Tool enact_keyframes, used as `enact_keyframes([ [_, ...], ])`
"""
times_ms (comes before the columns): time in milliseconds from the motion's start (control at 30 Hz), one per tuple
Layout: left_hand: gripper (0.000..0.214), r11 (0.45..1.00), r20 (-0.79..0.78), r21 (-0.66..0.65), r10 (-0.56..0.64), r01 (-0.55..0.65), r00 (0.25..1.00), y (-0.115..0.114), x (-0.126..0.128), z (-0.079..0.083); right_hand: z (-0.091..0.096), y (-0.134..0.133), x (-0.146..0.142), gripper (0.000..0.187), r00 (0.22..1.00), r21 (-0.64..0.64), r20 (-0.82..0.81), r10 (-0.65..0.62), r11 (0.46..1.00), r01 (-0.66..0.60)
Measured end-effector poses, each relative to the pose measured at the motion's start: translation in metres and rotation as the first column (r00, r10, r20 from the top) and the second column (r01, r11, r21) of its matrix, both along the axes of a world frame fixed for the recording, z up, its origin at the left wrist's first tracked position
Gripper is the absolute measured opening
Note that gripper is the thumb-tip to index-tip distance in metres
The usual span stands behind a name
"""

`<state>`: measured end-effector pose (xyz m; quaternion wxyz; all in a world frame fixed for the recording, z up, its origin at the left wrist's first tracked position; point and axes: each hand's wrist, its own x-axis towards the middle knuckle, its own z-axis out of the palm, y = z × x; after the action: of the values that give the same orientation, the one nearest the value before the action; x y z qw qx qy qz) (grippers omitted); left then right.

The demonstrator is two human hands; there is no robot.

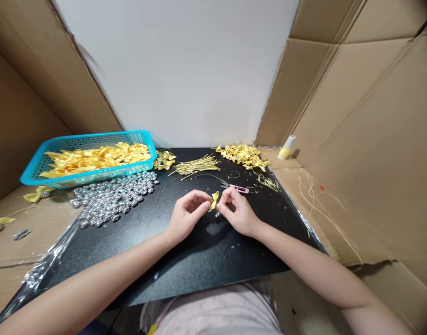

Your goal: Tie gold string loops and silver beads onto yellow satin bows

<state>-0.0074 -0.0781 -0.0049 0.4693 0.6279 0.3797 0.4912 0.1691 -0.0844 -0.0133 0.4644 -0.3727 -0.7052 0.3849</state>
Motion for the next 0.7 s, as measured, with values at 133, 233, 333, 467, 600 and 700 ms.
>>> enact_keyframes([
  [133,0.025,0.98,0.129,-0.158,-0.104,0.124,0.986,0.0058,0.0007,-0.0061,0.0015,-0.0018,0.0005,0.018,1.0,0.006,0.011,0.002,1.0,-0.002],
  [233,0.03,0.947,0.257,-0.228,-0.165,0.226,0.952,0.0078,0.0024,-0.0097,0.0028,-0.003,0.0009,0.015,1.0,-0.001,0.007,0.015,1.0,-0.015],
  [333,0.028,0.944,0.303,-0.224,-0.17,0.244,0.938,0.007,0.0036,-0.0077,0.0027,-0.0024,0.0014,0.012,1.0,-0.01,-0.019,0.0,1.0,0.0],
  [467,0.025,0.955,0.328,-0.2,-0.146,0.219,0.933,0.0053,0.0027,-0.0053,0.0015,0.0017,0.0016,0.008,0.999,-0.035,-0.038,-0.021,0.999,0.02],
  [600,0.024,0.959,0.297,-0.213,-0.116,0.184,0.948,0.0066,0.0006,-0.0089,0.0002,0.006,0.0001,0.011,0.991,-0.019,-0.134,-0.003,1.0,0.0],
  [700,0.028,0.94,0.316,-0.299,-0.068,0.168,0.946,0.0071,0.0016,-0.008,-0.0012,0.0069,-0.0022,0.015,0.972,-0.051,-0.233,0.01,0.998,-0.023],
])
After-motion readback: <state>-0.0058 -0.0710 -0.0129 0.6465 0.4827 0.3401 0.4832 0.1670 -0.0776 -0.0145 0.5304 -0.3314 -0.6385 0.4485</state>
